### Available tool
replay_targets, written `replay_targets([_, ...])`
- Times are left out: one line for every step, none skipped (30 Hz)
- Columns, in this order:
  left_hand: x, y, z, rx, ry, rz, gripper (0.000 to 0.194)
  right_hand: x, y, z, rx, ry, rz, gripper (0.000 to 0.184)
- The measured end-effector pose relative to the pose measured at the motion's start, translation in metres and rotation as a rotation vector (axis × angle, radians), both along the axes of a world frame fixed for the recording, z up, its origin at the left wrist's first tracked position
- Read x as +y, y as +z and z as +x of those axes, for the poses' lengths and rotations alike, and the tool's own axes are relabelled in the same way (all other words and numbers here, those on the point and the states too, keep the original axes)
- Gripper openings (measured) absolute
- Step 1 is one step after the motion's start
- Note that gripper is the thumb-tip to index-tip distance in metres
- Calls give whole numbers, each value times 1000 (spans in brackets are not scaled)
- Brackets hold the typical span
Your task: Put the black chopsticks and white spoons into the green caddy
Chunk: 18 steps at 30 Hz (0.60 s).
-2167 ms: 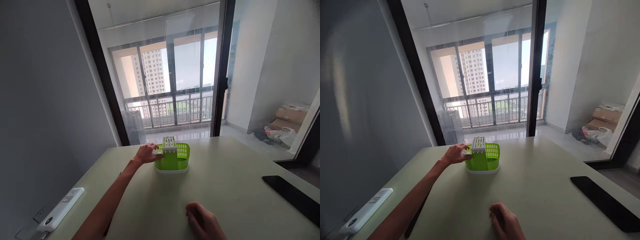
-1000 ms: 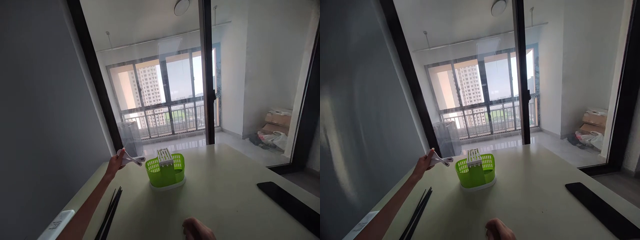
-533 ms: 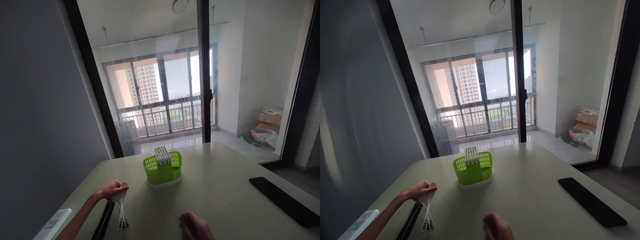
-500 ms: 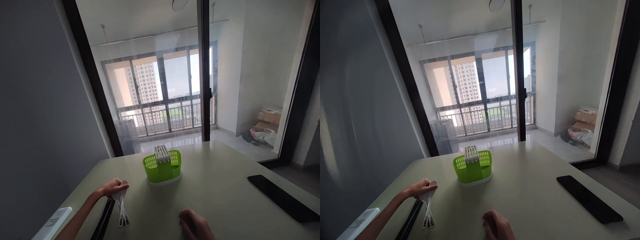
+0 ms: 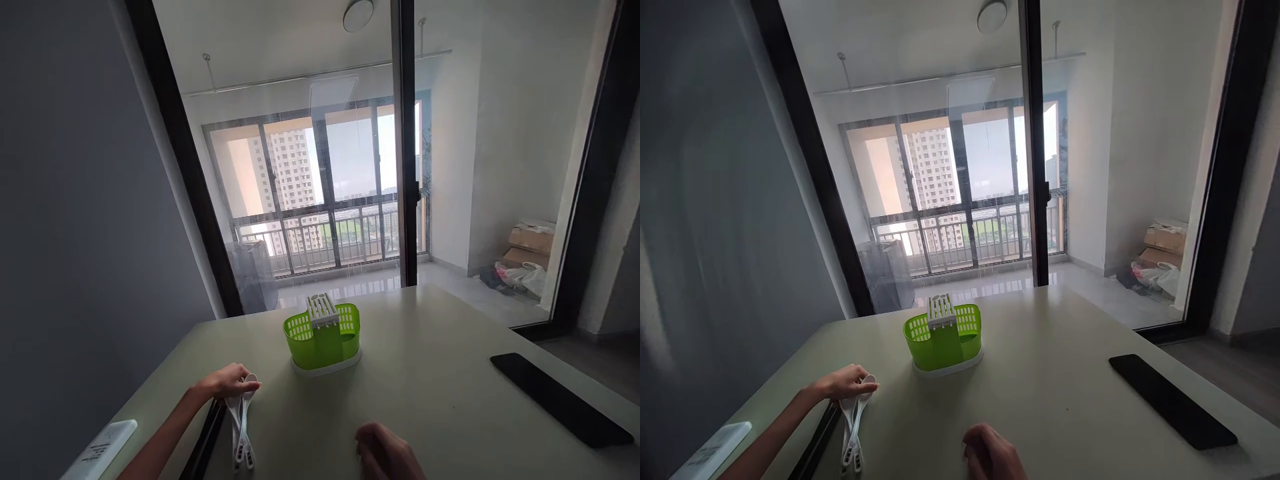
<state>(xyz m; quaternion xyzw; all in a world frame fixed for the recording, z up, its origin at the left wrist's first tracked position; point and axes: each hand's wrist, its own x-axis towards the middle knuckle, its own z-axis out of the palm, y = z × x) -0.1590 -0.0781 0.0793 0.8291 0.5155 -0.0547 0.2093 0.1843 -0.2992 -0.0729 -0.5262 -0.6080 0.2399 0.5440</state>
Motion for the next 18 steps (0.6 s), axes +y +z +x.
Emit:
replay_targets([0,-1,0,18,-15,19,67,-1,1,1,3,6,-2,48])
replay_targets([0,-2,0,52,-28,34,67,-1,1,1,7,14,-2,47])
replay_targets([0,-3,1,90,-40,47,66,-2,1,2,11,22,-4,45])
replay_targets([0,-3,1,116,-50,67,65,-2,2,2,15,29,-8,43])
replay_targets([0,-3,2,136,-56,85,65,-3,2,2,18,35,-12,41])
replay_targets([1,-3,2,152,-57,98,64,-3,3,2,21,37,-15,39])
replay_targets([1,-3,2,164,-54,107,64,-4,3,2,25,37,-19,37])
replay_targets([1,-4,3,174,-48,113,63,-4,4,2,30,36,-23,34])
replay_targets([1,-4,3,188,-40,120,63,-5,5,2,37,38,-24,32])
replay_targets([1,-4,3,203,-32,127,63,-5,6,2,44,42,-22,30])
replay_targets([1,-4,3,219,-24,135,62,-6,7,3,50,47,-20,28])
replay_targets([1,-4,4,236,-15,143,62,-7,9,4,51,53,-20,26])
replay_targets([1,-4,4,253,-7,154,62,-8,11,5,44,64,-25,25])
replay_targets([1,-4,5,271,2,168,61,-9,13,6,33,80,-33,23])
replay_targets([0,-3,7,290,10,183,60,-10,15,8,20,95,-44,22])
replay_targets([0,-2,8,310,20,198,59,-11,17,9,6,108,-56,20])
replay_targets([0,-1,9,329,31,212,58,-12,18,10,-3,121,-65,20])
replay_targets([-1,1,10,345,43,223,58,-12,19,11,-8,132,-70,19])
